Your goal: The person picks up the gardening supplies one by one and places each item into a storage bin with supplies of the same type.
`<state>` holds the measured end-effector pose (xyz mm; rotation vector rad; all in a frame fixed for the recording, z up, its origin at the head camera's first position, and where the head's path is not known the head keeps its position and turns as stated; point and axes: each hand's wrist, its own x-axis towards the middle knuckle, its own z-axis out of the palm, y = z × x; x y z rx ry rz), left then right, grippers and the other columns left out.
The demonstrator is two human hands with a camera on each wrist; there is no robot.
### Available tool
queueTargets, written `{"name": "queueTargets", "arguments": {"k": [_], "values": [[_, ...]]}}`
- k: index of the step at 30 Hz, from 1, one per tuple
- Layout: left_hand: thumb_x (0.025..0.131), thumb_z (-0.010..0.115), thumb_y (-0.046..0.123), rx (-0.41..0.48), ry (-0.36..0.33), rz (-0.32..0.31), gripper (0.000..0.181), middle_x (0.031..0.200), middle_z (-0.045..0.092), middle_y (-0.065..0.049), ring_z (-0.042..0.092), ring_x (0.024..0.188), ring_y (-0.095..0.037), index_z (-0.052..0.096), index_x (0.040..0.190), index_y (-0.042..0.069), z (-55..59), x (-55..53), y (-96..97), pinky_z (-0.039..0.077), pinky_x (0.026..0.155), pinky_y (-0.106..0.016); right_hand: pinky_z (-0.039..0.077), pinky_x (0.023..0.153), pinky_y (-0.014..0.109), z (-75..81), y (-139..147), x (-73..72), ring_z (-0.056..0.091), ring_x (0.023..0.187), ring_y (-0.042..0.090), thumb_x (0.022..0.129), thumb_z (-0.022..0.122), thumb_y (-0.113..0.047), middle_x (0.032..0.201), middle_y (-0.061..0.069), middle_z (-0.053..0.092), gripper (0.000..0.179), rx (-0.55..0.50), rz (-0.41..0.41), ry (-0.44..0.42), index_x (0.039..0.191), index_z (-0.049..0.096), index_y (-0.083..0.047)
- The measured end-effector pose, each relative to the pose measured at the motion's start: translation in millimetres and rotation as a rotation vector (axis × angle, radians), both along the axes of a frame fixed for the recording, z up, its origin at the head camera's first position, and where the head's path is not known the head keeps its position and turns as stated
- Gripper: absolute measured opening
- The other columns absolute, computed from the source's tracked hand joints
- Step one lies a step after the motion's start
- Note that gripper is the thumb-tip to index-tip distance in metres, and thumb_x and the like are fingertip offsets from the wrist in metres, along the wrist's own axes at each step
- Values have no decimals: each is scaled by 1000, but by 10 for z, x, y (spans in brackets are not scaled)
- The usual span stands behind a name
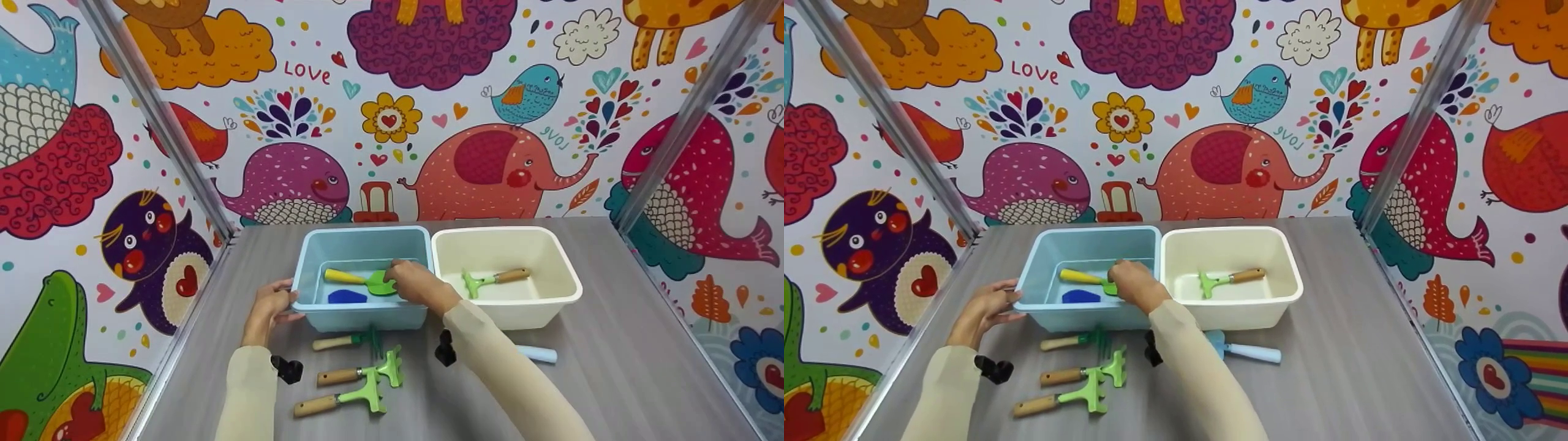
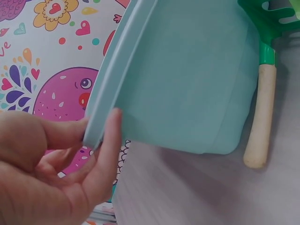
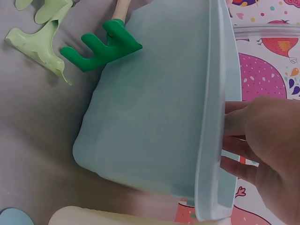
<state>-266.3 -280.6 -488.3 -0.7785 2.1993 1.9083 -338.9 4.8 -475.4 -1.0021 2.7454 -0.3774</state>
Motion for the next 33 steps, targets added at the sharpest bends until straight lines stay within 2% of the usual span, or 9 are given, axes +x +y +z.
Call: {"name": "queueTargets", "arguments": {"k": [4,11,22,27,33], "values": [[101,50,0,6,5,4,48,139,48,-27,64,85,-18,42,148,-2,-10,-1,-1,63,68,-30,54,100,40,1,61,24,67,108,27,95,64,-4,116,12,68,25,-40,14,44,118,74,-7],[101,49,1,-9,-3,5,48,140,47,-26,64,91,-20,42,149,-2,-22,-4,1,63,70,-30,57,94,39,-53,137,107,68,102,25,95,67,-9,109,11,70,21,-110,12,116,114,76,-7],[102,49,2,-23,-11,-14,48,145,46,-27,64,97,-23,41,150,-1,-18,-10,3,63,74,-30,56,87,44,-25,228,267,67,99,26,91,72,-11,105,10,70,21,-199,-22,306,111,76,-10],[103,48,3,-30,-19,-20,48,144,47,-25,64,95,-21,41,150,1,-10,-10,-2,62,75,-30,56,81,42,19,303,330,67,96,27,89,75,-11,103,11,69,21,-266,-33,358,110,76,-8],[102,50,3,-18,-7,-21,48,143,48,-29,66,88,-17,42,150,0,-6,6,-8,62,73,-29,60,78,40,34,399,418,69,92,25,88,76,-11,101,9,68,20,-333,-47,387,108,76,-9]]}}
